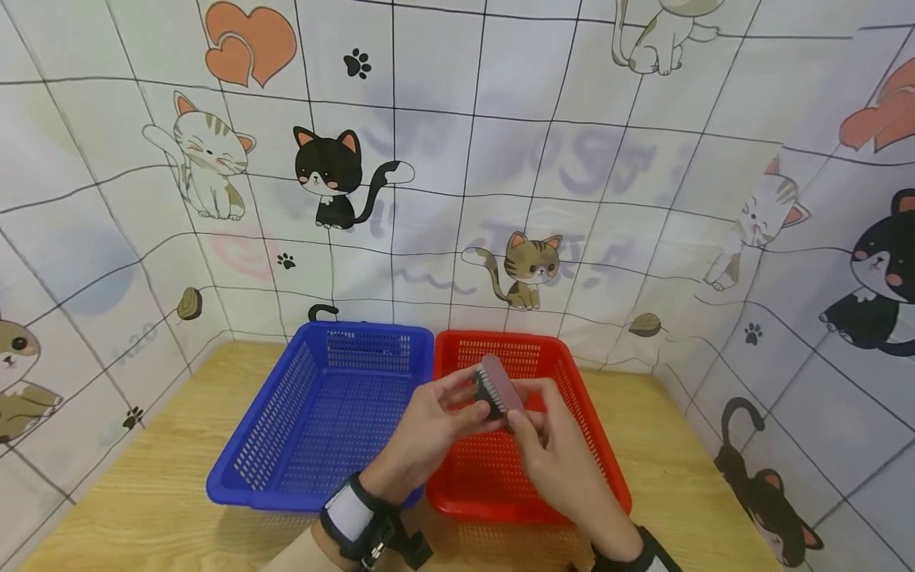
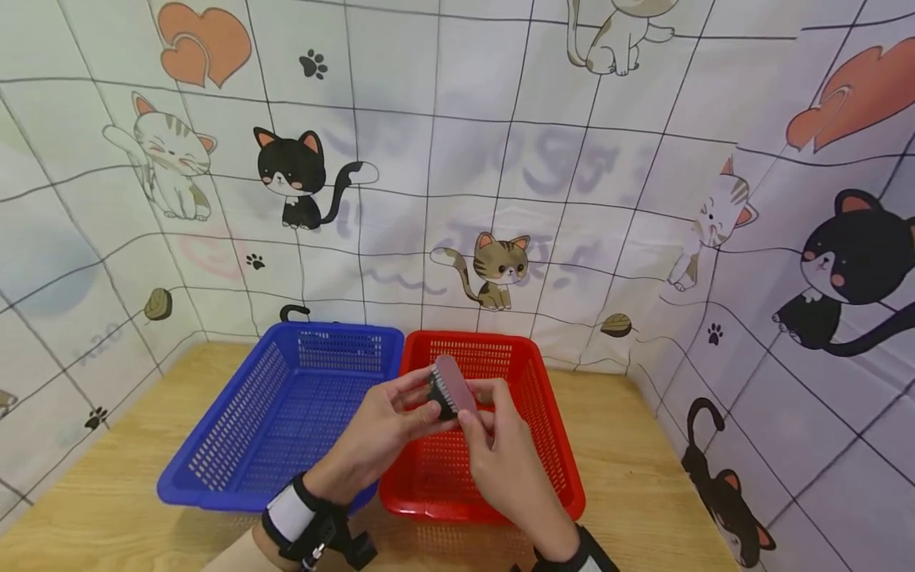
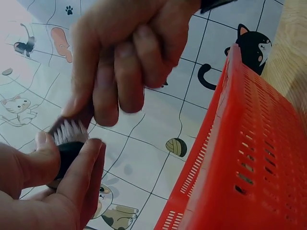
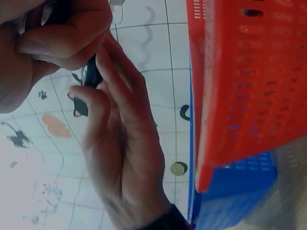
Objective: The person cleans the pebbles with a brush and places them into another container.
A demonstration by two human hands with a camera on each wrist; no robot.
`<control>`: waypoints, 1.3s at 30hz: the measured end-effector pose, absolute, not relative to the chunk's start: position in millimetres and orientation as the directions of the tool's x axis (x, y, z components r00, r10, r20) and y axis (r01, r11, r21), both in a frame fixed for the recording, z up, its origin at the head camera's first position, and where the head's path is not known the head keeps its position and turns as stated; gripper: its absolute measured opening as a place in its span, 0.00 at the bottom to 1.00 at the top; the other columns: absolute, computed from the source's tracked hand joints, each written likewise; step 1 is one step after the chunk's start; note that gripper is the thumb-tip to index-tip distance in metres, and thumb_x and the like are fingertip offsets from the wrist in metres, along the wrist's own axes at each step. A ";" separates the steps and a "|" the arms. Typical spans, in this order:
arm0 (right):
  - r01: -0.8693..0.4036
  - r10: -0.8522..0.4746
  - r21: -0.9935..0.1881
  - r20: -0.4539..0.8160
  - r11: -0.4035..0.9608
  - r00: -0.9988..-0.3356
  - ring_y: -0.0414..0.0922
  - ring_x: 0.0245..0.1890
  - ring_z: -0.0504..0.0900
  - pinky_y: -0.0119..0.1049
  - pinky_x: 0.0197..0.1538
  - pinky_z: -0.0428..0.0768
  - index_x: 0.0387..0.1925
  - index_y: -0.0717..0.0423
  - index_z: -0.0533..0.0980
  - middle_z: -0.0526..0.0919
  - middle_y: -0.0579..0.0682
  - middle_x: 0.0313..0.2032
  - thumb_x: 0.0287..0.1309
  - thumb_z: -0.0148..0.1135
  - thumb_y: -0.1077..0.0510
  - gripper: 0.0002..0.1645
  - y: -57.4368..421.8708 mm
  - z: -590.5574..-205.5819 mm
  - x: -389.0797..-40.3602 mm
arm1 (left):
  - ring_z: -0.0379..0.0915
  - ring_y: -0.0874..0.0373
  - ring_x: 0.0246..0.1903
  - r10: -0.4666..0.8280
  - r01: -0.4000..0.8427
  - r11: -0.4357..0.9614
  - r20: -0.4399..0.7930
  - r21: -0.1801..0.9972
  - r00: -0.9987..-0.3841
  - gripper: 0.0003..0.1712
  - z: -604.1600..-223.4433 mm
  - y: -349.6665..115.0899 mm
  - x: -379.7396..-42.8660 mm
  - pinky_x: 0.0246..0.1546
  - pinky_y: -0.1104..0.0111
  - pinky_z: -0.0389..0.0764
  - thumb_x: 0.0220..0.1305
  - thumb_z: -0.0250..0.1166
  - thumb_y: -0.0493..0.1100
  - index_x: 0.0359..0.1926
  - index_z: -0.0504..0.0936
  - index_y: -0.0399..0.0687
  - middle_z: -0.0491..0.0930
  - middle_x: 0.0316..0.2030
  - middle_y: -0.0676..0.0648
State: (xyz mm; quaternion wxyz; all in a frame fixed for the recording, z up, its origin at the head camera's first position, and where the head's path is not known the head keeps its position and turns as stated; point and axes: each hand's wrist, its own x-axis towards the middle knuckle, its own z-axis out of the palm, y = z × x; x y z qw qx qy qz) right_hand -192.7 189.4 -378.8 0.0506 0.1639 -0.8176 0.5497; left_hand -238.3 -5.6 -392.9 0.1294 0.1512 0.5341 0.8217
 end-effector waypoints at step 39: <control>-0.248 -0.135 -0.912 0.215 0.326 -0.967 0.48 0.19 0.71 0.33 0.20 0.72 0.66 0.39 0.63 0.77 0.58 0.28 0.71 0.59 0.44 0.27 208.1 -361.9 -177.3 | 0.83 0.44 0.45 0.378 0.027 -0.276 0.134 0.961 -0.916 0.30 -389.1 -9.7 -238.3 0.48 0.56 0.83 0.63 0.72 0.43 0.63 0.71 0.44 0.81 0.51 0.33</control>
